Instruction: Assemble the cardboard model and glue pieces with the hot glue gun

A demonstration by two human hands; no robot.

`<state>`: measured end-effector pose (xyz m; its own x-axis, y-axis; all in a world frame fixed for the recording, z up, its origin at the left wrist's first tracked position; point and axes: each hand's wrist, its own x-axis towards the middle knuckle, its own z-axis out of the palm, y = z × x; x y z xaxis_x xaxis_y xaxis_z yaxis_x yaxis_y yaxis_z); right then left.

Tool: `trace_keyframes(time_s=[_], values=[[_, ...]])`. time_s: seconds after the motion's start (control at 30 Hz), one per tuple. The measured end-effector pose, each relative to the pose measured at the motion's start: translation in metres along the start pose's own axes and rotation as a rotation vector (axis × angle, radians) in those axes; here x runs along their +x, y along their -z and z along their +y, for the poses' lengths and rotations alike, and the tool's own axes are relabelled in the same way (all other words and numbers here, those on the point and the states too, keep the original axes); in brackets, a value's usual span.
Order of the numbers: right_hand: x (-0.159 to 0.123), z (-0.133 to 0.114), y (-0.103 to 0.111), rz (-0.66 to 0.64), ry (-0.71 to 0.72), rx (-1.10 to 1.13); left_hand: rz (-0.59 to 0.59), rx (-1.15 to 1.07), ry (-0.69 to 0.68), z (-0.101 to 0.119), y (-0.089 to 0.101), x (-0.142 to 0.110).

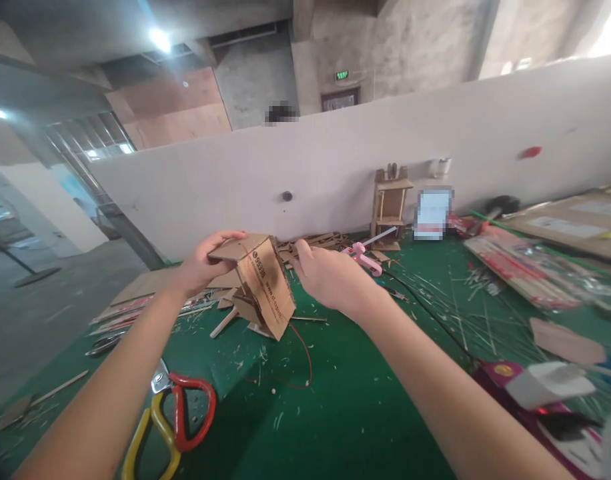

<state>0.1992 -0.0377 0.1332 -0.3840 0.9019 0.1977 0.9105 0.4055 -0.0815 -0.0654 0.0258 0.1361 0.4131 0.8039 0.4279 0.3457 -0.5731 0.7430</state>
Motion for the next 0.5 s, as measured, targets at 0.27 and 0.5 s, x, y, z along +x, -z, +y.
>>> trace_keyframes(time_s=[0.27, 0.5], values=[[0.014, -0.009, -0.064, -0.343, 0.100, -0.076, 0.084, 0.017, -0.025, 0.006, 0.008, 0.015], [0.018, -0.010, -0.067, -0.512, -0.081, -0.164, 0.075, -0.085, -0.045, -0.007, -0.017, 0.038]])
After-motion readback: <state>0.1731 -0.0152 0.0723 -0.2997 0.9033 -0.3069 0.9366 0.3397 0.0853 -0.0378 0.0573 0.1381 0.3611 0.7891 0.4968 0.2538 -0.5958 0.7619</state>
